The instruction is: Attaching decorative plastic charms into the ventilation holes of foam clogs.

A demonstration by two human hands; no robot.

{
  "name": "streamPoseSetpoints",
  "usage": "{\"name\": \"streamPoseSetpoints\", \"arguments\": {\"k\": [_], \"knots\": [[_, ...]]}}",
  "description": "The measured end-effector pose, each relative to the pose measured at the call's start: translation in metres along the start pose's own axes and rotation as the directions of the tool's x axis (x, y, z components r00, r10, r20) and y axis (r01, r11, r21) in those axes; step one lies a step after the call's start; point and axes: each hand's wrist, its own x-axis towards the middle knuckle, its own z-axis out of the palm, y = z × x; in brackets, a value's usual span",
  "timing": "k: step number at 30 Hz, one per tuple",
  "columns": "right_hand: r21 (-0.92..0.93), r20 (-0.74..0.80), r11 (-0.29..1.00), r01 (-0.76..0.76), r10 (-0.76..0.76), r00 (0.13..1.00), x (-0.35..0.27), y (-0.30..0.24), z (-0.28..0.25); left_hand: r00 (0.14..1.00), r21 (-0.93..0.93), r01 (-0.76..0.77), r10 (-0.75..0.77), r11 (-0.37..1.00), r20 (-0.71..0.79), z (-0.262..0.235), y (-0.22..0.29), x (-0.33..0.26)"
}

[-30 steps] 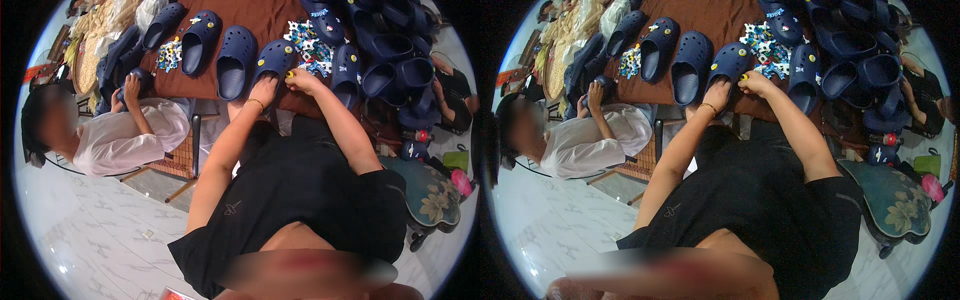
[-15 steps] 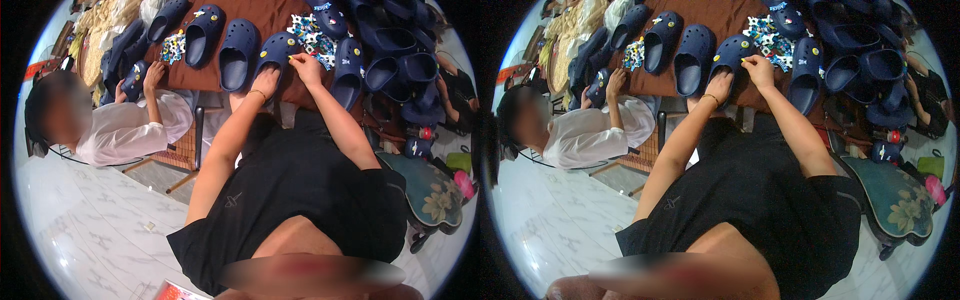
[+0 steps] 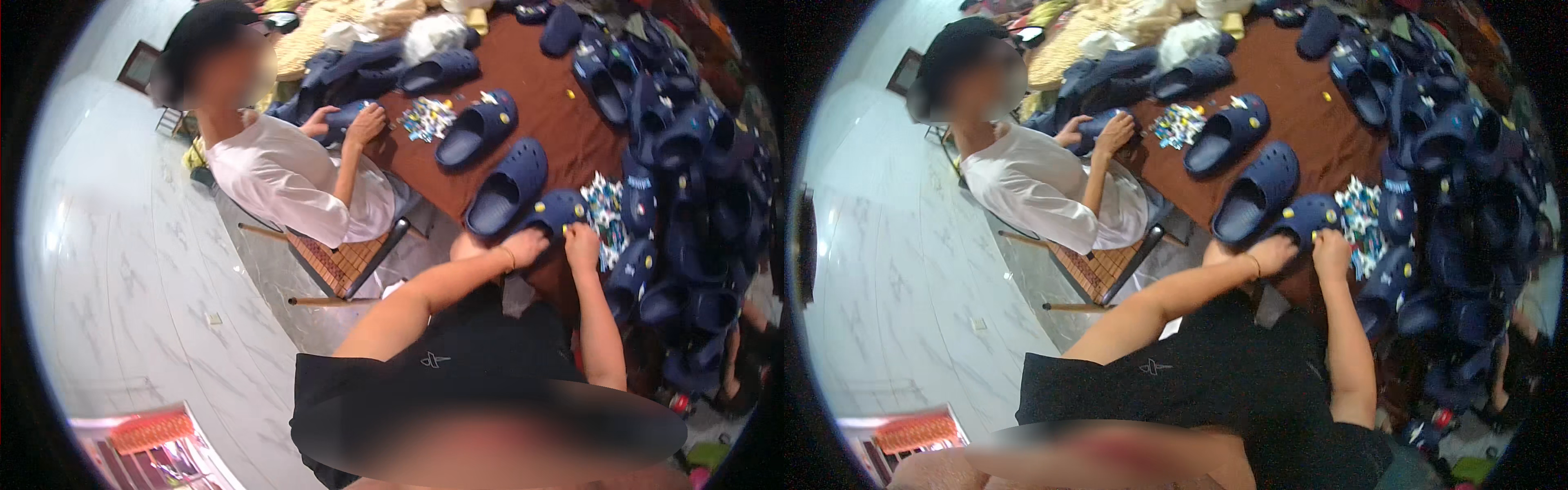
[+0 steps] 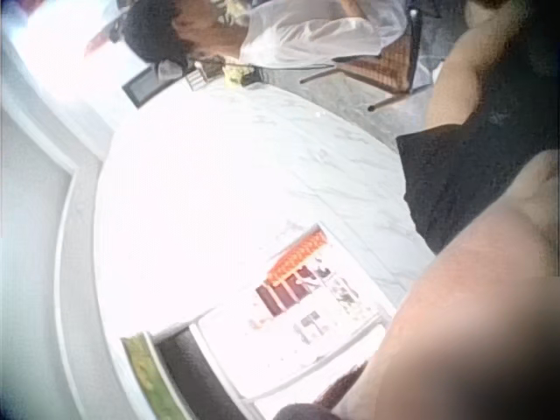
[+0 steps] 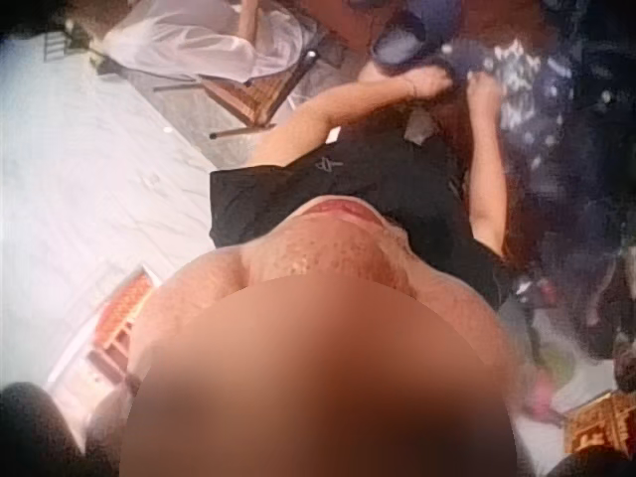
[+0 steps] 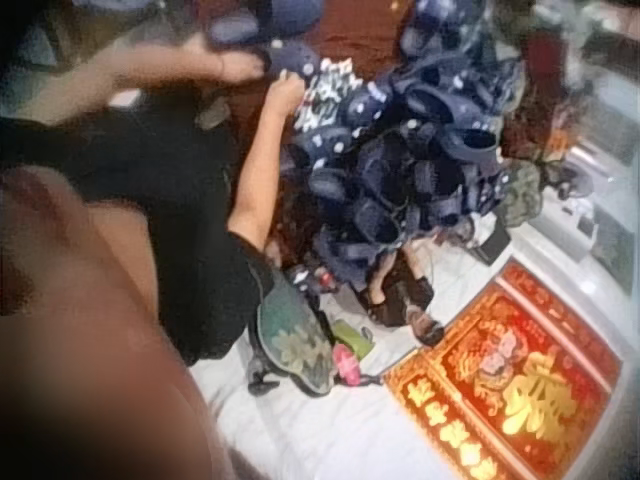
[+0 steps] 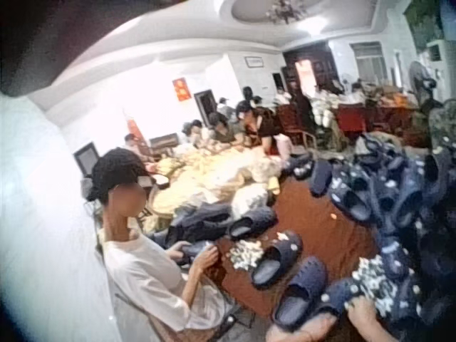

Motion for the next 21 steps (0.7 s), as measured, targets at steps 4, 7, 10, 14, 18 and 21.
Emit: {"name": "streamPoseSetpoints", "arguments": {"k": [4,7,10,14,18,21], "knots": [[0.089,0.083,0.975,-0.204,0.196,0.977,0.013,-0.002,0.004,0.994,-0.036,-0.052,0.048,0.998,-0.094,0.001,0.001,-0.004],[0.249,0.279,0.848,-0.468,0.399,0.873,0.019,0.000,0.012,0.993,-0.023,-0.059,0.057,0.998,-0.103,0.002,0.001,-0.004],[0.583,0.396,0.507,-0.635,0.505,0.767,0.016,-0.001,0.021,0.988,-0.004,-0.066,0.064,0.998,-0.142,0.000,0.001,-0.004],[0.619,0.316,0.499,-0.607,0.549,0.774,0.003,-0.004,0.018,0.998,-0.074,0.013,-0.018,0.997,-0.060,-0.003,0.004,-0.006],[0.362,0.056,0.887,-0.286,0.286,0.957,-0.005,-0.004,0.007,0.998,-0.039,-0.002,-0.001,0.999,-0.066,-0.003,0.005,-0.008],[0.357,-0.003,0.917,-0.176,0.189,0.982,-0.003,-0.003,0.007,0.980,-0.016,-0.067,0.062,0.998,-0.191,-0.001,0.004,-0.009]]}}
